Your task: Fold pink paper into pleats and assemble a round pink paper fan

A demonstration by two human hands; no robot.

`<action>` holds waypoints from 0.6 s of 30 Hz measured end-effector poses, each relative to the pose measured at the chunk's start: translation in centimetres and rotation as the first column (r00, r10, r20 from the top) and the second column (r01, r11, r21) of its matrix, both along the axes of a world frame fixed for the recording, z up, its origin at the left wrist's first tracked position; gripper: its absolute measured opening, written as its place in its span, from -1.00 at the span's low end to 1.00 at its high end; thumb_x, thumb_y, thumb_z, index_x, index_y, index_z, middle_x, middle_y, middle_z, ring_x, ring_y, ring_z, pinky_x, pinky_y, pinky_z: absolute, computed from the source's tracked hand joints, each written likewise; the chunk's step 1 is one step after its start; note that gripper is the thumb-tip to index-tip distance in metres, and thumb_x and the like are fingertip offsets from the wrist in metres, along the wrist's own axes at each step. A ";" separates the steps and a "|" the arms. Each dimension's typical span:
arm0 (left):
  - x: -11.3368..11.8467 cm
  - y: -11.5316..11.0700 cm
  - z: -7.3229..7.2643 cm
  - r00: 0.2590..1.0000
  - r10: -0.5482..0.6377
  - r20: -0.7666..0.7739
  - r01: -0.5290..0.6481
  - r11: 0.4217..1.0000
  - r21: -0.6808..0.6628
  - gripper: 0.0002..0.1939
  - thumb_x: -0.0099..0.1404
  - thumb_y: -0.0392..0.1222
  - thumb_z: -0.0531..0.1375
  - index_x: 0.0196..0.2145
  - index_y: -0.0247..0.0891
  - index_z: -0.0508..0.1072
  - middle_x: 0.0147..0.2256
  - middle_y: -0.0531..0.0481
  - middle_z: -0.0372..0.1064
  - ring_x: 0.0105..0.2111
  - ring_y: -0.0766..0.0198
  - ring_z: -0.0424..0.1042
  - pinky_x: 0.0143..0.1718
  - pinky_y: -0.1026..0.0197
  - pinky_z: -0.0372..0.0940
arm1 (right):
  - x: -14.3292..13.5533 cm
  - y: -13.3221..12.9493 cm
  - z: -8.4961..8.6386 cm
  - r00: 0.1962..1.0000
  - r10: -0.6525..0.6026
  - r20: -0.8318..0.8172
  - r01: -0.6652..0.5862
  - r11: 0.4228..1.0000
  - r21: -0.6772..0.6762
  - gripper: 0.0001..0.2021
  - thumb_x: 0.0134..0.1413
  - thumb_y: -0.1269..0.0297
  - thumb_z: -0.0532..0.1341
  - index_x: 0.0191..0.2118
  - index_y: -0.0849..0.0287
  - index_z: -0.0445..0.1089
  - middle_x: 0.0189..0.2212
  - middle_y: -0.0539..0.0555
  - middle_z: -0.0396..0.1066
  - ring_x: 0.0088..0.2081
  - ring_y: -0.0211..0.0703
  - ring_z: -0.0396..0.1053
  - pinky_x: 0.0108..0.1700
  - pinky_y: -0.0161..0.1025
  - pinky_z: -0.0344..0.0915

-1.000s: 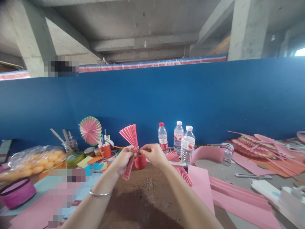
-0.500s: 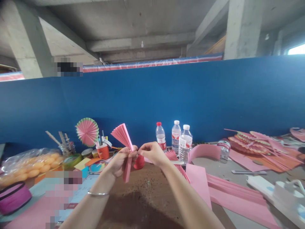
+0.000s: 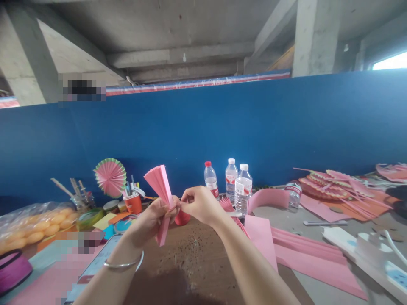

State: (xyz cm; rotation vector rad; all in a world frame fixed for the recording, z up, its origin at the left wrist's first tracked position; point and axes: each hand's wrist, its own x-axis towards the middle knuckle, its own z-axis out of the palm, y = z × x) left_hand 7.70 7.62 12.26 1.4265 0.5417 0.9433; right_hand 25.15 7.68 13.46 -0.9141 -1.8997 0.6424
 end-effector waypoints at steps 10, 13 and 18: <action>0.0 -1.6 2.3 0.481 0.655 -0.583 0.113 0.613 0.782 -0.86 0.18 -0.26 0.05 -0.47 -0.21 0.38 -0.49 0.01 0.33 -0.46 0.23 0.27 -0.44 0.25 0.05 | 1.2 0.9 -0.3 0.991 0.059 0.122 -0.032 0.976 -0.215 -0.87 -0.23 0.30 0.23 -0.65 0.21 0.39 -0.74 -0.09 0.16 -0.67 -0.39 -0.01 -0.65 -0.35 -0.17; 0.2 -1.5 1.9 0.336 0.758 -0.560 0.244 0.504 0.828 -0.87 0.19 -0.26 0.05 -0.40 -0.21 0.41 -0.46 -0.06 0.33 -0.45 0.16 0.31 -0.43 0.21 0.08 | 1.1 1.3 -0.8 0.992 0.071 0.108 -0.028 0.932 -0.360 -0.85 -0.23 0.27 0.23 -0.65 0.21 0.38 -0.80 -0.13 0.05 -0.72 -0.41 -0.10 -0.67 -0.34 -0.22; 0.5 -0.7 0.6 0.273 0.783 -0.560 0.209 0.520 0.828 -0.74 0.05 -0.45 0.06 -0.32 -0.23 0.42 -0.45 -0.10 0.34 -0.42 0.12 0.34 -0.39 0.18 0.15 | 0.4 0.9 -0.7 0.983 0.053 0.174 0.015 0.931 -0.366 -0.87 -0.26 0.31 0.19 -0.67 0.18 0.40 -0.82 -0.12 0.10 -0.72 -0.39 -0.04 -0.66 -0.34 -0.15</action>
